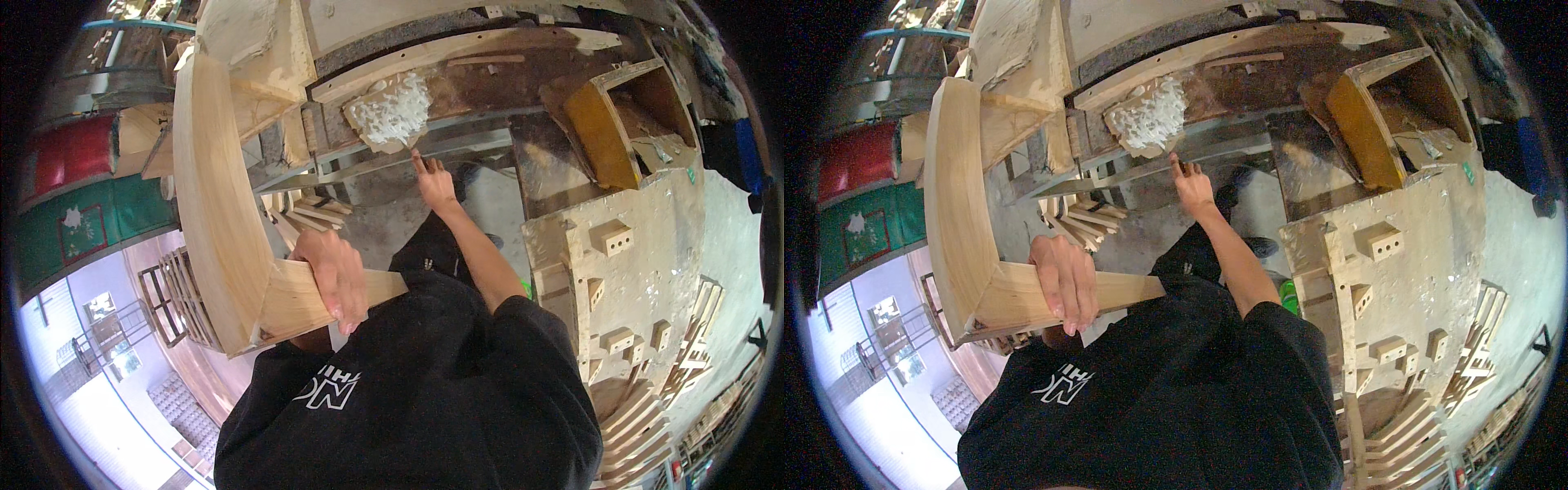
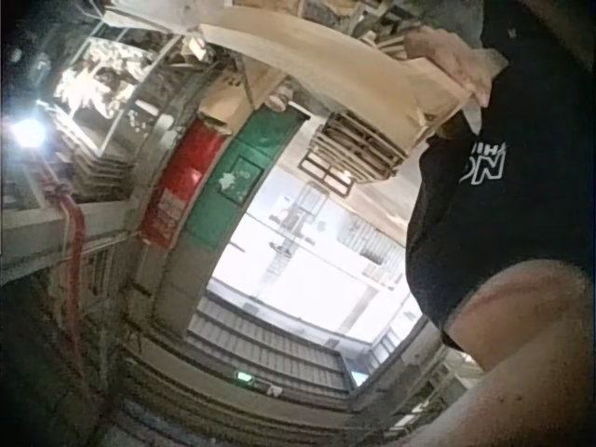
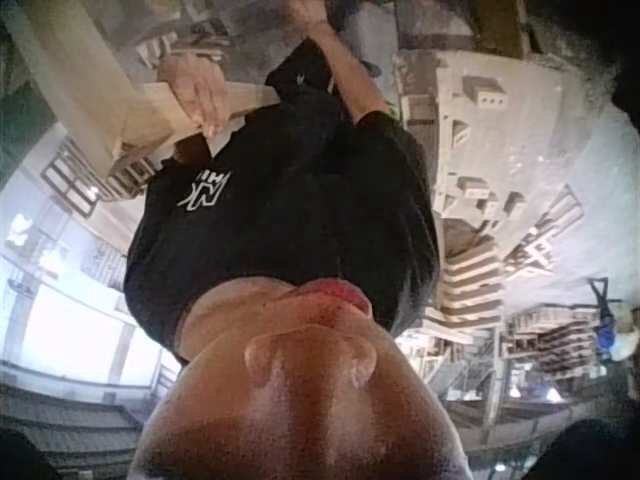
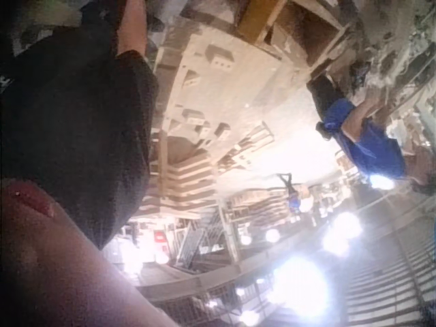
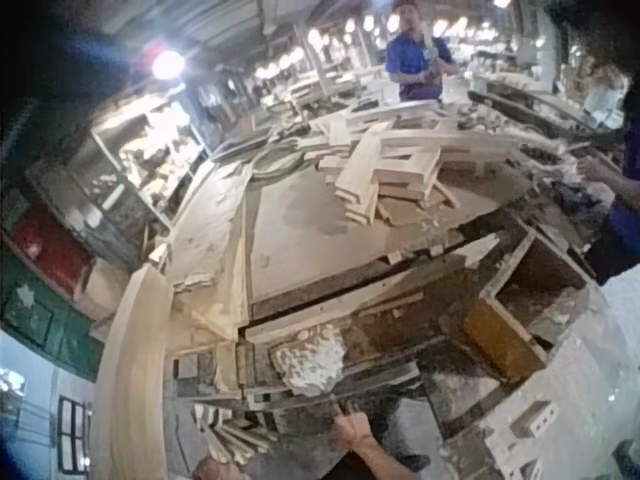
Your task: The person repeatedly picks up small wooden pieces from a workbench, scrapes their edges with a metal tool, and places them back down. The person handles the pieces one at a time in a repetitive cycle.
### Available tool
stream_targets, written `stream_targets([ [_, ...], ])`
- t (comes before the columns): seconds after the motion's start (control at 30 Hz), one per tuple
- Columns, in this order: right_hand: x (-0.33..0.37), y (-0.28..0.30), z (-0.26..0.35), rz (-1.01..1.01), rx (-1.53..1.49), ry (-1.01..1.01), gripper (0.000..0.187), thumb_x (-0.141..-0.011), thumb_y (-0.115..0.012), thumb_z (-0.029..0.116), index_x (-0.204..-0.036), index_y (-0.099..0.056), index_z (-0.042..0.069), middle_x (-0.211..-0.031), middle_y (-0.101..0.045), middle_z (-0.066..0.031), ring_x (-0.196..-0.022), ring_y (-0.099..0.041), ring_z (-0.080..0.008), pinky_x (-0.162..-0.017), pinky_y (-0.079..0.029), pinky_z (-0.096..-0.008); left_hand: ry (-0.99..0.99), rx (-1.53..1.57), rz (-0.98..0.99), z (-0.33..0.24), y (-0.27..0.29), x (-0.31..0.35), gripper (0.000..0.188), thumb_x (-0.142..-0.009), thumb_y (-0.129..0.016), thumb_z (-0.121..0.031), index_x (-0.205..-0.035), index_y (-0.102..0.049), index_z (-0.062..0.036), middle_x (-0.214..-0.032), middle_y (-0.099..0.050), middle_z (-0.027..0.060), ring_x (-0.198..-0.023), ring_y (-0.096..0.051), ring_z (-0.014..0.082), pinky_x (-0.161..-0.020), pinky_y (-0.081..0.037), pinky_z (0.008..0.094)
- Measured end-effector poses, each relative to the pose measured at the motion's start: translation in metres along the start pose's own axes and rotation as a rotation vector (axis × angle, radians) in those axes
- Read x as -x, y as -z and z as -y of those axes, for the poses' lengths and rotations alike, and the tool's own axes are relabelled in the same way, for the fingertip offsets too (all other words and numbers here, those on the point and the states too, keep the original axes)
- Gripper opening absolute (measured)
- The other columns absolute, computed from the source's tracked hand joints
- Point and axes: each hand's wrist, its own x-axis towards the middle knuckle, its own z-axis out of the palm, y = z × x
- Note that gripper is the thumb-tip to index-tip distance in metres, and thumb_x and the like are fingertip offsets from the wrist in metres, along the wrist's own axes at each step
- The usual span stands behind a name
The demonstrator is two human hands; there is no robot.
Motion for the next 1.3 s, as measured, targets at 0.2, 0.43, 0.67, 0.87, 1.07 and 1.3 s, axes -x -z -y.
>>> stream_targets([
  [0.2, -0.002, -0.015, -0.008, -0.04, 0.008, -0.015, 0.085, -0.078, -0.061, -0.002, -0.15, -0.017, 0.011, -0.115, -0.053, -0.0246, -0.108, -0.054, -0.0428, -0.078, -0.055, -0.0441, 0.015, 0.001, 0.005, 0.003, 0.0, 0.009, 0.048, -0.084, -0.07, -0.035, -0.094, -0.057, 0.0102, -0.074, -0.064, 0.0284, -0.061, -0.066, 0.0392, -0.051, -0.055, 0.0471],
  [0.43, -0.001, -0.025, -0.027, -0.271, -0.064, 0.149, 0.081, -0.079, -0.06, 0.001, -0.149, -0.021, 0.012, -0.107, -0.055, -0.0229, -0.097, -0.057, -0.0414, -0.071, -0.055, -0.0462, 0.023, -0.009, 0.013, 0.007, 0.0, 0.015, 0.047, -0.085, -0.069, -0.034, -0.093, -0.057, 0.0106, -0.074, -0.064, 0.0288, -0.061, -0.066, 0.0397, -0.051, -0.055, 0.0477],
  [0.67, -0.002, -0.029, -0.036, -0.399, 0.011, 0.196, 0.079, -0.079, -0.058, 0.0, -0.148, -0.023, 0.015, -0.102, -0.057, -0.0207, -0.091, -0.059, -0.04, -0.069, -0.055, -0.0459, 0.04, -0.012, 0.024, 0.012, 0.001, 0.019, 0.046, -0.085, -0.068, -0.033, -0.092, -0.057, 0.0111, -0.074, -0.064, 0.0293, -0.061, -0.066, 0.0402, -0.051, -0.055, 0.0482],
  [0.87, -0.001, -0.028, -0.048, -0.386, 0.014, 0.18, 0.08, -0.077, -0.058, -0.003, -0.148, -0.03, 0.021, -0.098, -0.057, -0.0189, -0.093, -0.059, -0.0407, -0.074, -0.054, -0.0466, 0.039, -0.016, 0.047, 0.014, -0.001, 0.023, 0.046, -0.086, -0.068, -0.033, -0.091, -0.058, 0.0114, -0.074, -0.064, 0.0296, -0.061, -0.066, 0.0407, -0.051, -0.055, 0.0487],
  [1.07, 0.008, -0.041, -0.066, -0.492, 0.043, 0.113, 0.07, -0.082, -0.056, -0.002, -0.145, -0.036, 0.019, -0.1, -0.057, -0.0182, -0.092, -0.06, -0.0396, -0.069, -0.055, -0.046, 0.031, -0.006, 0.076, 0.014, -0.002, 0.024, 0.045, -0.087, -0.067, -0.032, -0.09, -0.058, 0.0118, -0.073, -0.064, 0.03, -0.061, -0.066, 0.0411, -0.051, -0.055, 0.0492],
  [1.3, 0.084, -0.04, -0.074, -0.369, -0.229, -0.159, 0.049, -0.092, -0.048, 0.006, -0.14, -0.038, 0.009, -0.101, -0.063, -0.025, -0.089, -0.063, -0.0395, -0.072, -0.053, -0.0473, 0.023, 0.009, 0.097, 0.011, 0.0, 0.026, 0.045, -0.087, -0.066, -0.032, -0.09, -0.058, 0.0122, -0.073, -0.064, 0.0305, -0.061, -0.066, 0.0417, -0.051, -0.055, 0.0497],
])
